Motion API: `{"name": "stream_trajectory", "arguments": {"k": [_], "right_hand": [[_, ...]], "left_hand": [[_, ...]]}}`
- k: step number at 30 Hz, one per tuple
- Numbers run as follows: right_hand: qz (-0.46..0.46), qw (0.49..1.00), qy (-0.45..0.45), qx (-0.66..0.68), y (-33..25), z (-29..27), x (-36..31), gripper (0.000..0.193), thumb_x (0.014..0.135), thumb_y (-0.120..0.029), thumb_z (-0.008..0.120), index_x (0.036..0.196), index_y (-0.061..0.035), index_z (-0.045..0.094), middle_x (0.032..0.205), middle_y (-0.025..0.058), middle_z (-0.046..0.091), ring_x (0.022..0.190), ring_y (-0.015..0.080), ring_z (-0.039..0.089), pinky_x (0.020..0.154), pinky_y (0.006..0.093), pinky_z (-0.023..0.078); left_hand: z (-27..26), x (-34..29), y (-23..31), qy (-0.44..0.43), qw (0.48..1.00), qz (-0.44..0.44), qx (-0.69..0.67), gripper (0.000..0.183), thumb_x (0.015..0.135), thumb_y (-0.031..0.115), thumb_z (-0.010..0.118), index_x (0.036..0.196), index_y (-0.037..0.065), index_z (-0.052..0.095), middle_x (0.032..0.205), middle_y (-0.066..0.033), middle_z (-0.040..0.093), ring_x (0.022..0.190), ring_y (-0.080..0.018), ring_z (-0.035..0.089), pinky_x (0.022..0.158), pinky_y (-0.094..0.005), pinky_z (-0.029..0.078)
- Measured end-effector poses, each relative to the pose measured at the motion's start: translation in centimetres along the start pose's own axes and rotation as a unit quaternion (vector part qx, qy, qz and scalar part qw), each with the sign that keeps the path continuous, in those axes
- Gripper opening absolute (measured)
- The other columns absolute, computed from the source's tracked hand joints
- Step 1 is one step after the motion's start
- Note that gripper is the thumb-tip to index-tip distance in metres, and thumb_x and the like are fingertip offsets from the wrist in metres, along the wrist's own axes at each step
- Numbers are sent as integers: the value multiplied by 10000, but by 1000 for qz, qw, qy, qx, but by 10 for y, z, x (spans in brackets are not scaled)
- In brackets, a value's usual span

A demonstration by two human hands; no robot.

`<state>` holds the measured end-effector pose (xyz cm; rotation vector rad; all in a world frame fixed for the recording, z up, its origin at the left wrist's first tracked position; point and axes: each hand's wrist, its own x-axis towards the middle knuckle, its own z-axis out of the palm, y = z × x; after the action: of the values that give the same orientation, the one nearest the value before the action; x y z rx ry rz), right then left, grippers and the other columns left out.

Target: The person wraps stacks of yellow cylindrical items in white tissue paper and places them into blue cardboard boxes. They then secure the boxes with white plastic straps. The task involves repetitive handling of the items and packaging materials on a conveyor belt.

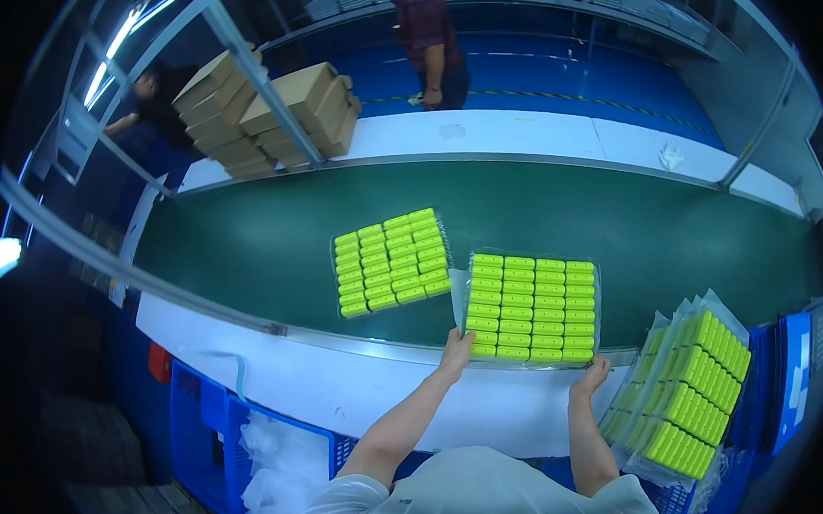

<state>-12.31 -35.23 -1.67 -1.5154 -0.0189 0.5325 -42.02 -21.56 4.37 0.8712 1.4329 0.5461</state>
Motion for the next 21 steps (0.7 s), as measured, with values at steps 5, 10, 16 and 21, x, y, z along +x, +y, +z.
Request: {"name": "stream_trajectory", "arguments": {"k": [5, 10, 16, 21], "right_hand": [[6, 997, -75, 32, 6, -31, -11, 87, 887, -130, 514, 926, -52, 516, 921, 37, 511, 861, 157, 485, 828, 302, 417], [34, 979, -199, -20, 39, -85, -33, 83, 888, -118, 508, 945, -58, 503, 942, 45, 523, 875, 154, 506, 831, 305, 436], [67, 944, -300, -121, 39, -88, -97, 120, 889, -96, 505, 1001, -51, 497, 1000, 74, 540, 935, 171, 543, 876, 334, 458], [79, 906, -360, -209, 16, -68, -158, 147, 886, -97, 507, 1027, -59, 511, 1031, 81, 549, 965, 177, 547, 889, 337, 460]], "left_hand": [[-4, -29, -48, 37, 997, 58, 37, 594, 982, 355, 554, 1392, -51, 413, 1319, -256, 572, 1225, -346, 562, 1022, -417, 429], [-32, -67, -99, 66, 995, 80, 7, 594, 957, 354, 582, 1360, -64, 458, 1265, -256, 609, 1191, -358, 589, 1003, -409, 444], [-92, -108, -166, 134, 987, 80, -36, 580, 938, 347, 614, 1343, -54, 506, 1208, -210, 645, 1115, -285, 626, 976, -380, 468], [-150, -156, -204, 164, 967, 114, -162, 575, 913, 323, 610, 1341, -51, 518, 1242, -250, 631, 1134, -340, 633, 990, -397, 465]]}}
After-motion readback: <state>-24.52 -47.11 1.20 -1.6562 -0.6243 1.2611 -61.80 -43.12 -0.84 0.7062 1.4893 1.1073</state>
